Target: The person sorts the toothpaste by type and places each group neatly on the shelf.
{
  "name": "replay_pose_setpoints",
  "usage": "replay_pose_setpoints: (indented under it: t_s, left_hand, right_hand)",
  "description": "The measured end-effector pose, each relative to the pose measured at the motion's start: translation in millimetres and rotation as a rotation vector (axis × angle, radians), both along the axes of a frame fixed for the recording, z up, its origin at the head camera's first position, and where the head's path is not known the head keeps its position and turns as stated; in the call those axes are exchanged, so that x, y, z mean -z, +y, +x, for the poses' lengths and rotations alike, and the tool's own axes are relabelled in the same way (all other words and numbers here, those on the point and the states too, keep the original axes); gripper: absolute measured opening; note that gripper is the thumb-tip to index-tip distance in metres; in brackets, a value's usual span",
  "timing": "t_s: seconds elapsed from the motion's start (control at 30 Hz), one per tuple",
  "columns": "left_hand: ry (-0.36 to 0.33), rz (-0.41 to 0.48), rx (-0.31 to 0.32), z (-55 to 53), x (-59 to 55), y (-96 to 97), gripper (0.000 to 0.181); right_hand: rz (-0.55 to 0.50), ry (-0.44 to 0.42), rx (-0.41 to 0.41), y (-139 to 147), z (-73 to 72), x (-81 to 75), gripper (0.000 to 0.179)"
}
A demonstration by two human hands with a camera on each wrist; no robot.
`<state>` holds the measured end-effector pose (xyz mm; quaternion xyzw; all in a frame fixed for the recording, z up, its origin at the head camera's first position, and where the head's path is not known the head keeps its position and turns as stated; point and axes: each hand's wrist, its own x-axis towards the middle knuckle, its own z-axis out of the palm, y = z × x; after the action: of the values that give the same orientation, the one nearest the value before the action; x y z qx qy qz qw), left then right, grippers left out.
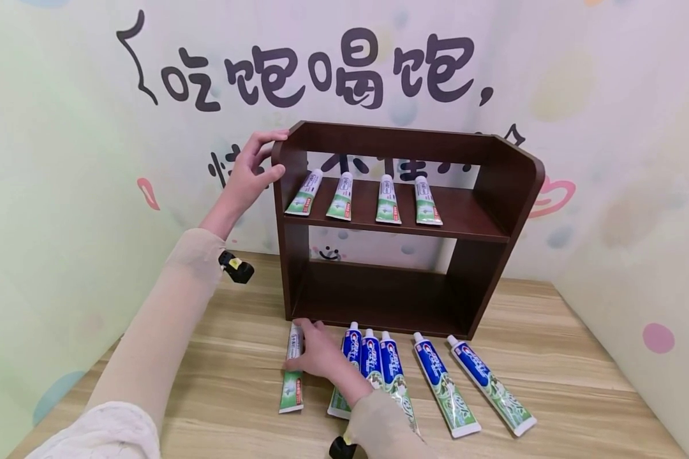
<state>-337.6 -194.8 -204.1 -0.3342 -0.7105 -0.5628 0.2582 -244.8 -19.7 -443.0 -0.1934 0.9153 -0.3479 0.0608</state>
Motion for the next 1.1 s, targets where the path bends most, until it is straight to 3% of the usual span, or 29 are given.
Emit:
replay_pose_setpoints:
  t_s: [0.27,0.37,0.5,0.6,0.73,1.1]
  left_hand:
    - [0.017,-0.004,0.003,-0.7,0.2,-0.1,0.044]
    - [0.015,-0.008,0.002,-0.9,0.7,-0.5,0.044]
    - [0.007,-0.011,-0.003,-0.2,0.4,-0.8,0.044]
    - [0.005,-0.011,-0.003,0.3,-0.1,-0.5,0.044]
    - [0.004,-0.016,-0.007,0.9,0.4,-0.7,0.045]
    - [0.004,-0.014,-0.010,1.4,-0.2,-1.1,0.044]
  right_hand:
    - [0.037,0.041,0.020,-7.2,3.7,-5.2,0.081]
    - [-0.018,-0.029,-0.006,-5.1,1.8,-6.7,0.080]
    - [-0.185,-0.228,-0.022,1.1,-1.6,-8.6,0.080]
    - [-0.264,-0.323,-0.006,3.8,-3.5,-8.9,0.068]
    - [-0.309,-0.366,-0.006,4.7,-4.7,-6.1,0.050]
    - [-0.431,-0.399,-0.084,11.3,-3.2,-4.6,0.058]
